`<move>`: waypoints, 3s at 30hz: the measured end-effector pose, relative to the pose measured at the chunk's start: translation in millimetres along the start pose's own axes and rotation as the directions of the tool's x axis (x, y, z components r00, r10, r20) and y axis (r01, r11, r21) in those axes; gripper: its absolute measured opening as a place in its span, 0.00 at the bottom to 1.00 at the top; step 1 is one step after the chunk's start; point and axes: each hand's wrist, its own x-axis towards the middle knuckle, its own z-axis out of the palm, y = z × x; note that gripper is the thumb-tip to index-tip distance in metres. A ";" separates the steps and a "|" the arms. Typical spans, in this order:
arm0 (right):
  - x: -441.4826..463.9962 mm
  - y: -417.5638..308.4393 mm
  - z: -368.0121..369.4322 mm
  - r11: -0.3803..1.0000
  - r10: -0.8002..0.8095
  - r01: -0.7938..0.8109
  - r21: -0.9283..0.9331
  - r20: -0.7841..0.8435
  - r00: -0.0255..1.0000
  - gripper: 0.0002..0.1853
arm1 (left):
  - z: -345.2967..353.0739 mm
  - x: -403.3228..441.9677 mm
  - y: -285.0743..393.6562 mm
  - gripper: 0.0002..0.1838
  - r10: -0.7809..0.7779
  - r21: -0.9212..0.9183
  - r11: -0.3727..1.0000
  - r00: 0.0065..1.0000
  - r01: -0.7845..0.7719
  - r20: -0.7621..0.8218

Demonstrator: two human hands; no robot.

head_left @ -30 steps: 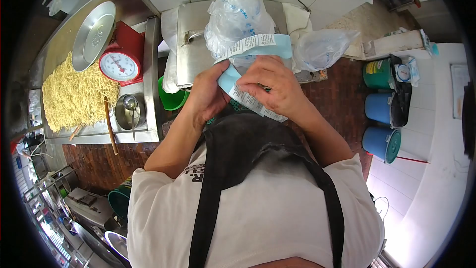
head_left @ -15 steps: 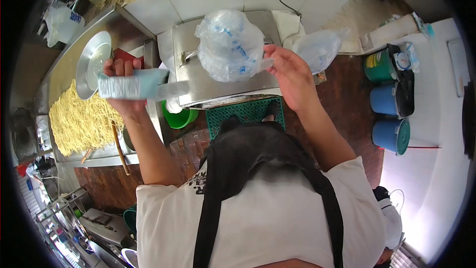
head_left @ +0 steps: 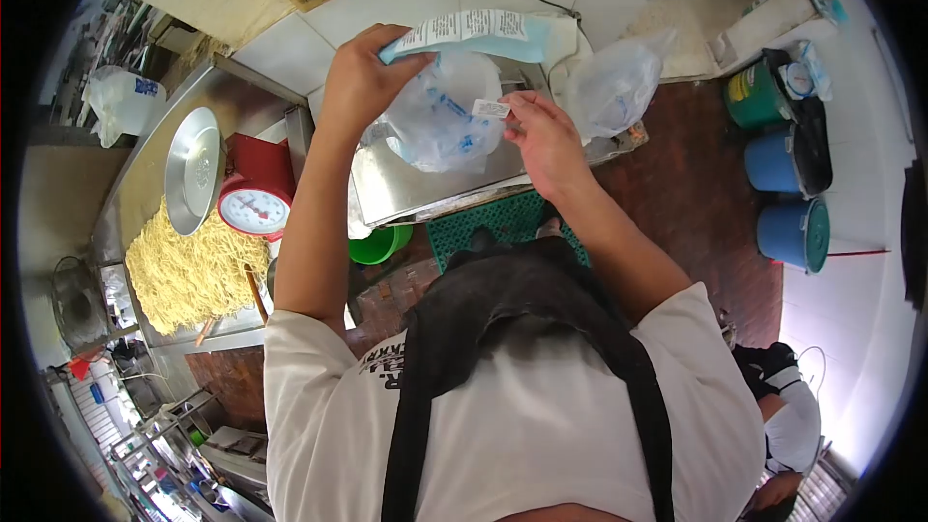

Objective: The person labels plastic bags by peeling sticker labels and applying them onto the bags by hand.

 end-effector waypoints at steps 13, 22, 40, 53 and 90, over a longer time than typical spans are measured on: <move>16.3 -6.4 17.0 0.996 0.009 -0.007 -0.088 0.029 1.000 0.10 | 13.7 7.9 -10.1 0.13 -0.036 0.197 0.977 0.976 0.080 -0.217; 54.4 20.2 22.7 0.993 -0.084 0.091 -0.072 0.103 0.991 0.17 | 19.1 4.0 -9.0 0.15 -0.144 0.098 0.979 0.950 0.177 -0.279; 122.6 77.9 -12.7 0.812 -0.256 0.194 -0.551 -0.036 0.966 0.39 | 22.8 1.4 -26.9 0.14 -0.084 0.140 0.983 0.967 0.120 -0.241; 73.2 36.2 -32.9 0.647 -0.321 0.219 -0.730 -0.001 0.947 0.26 | -18.6 -34.2 -37.9 0.13 -0.175 -0.063 0.985 0.937 0.164 -0.302; -54.0 -129.4 -109.7 0.975 -0.042 0.078 0.208 -0.172 0.984 0.06 | 127.3 -60.2 96.3 0.27 -0.068 -0.861 0.160 0.876 0.482 0.477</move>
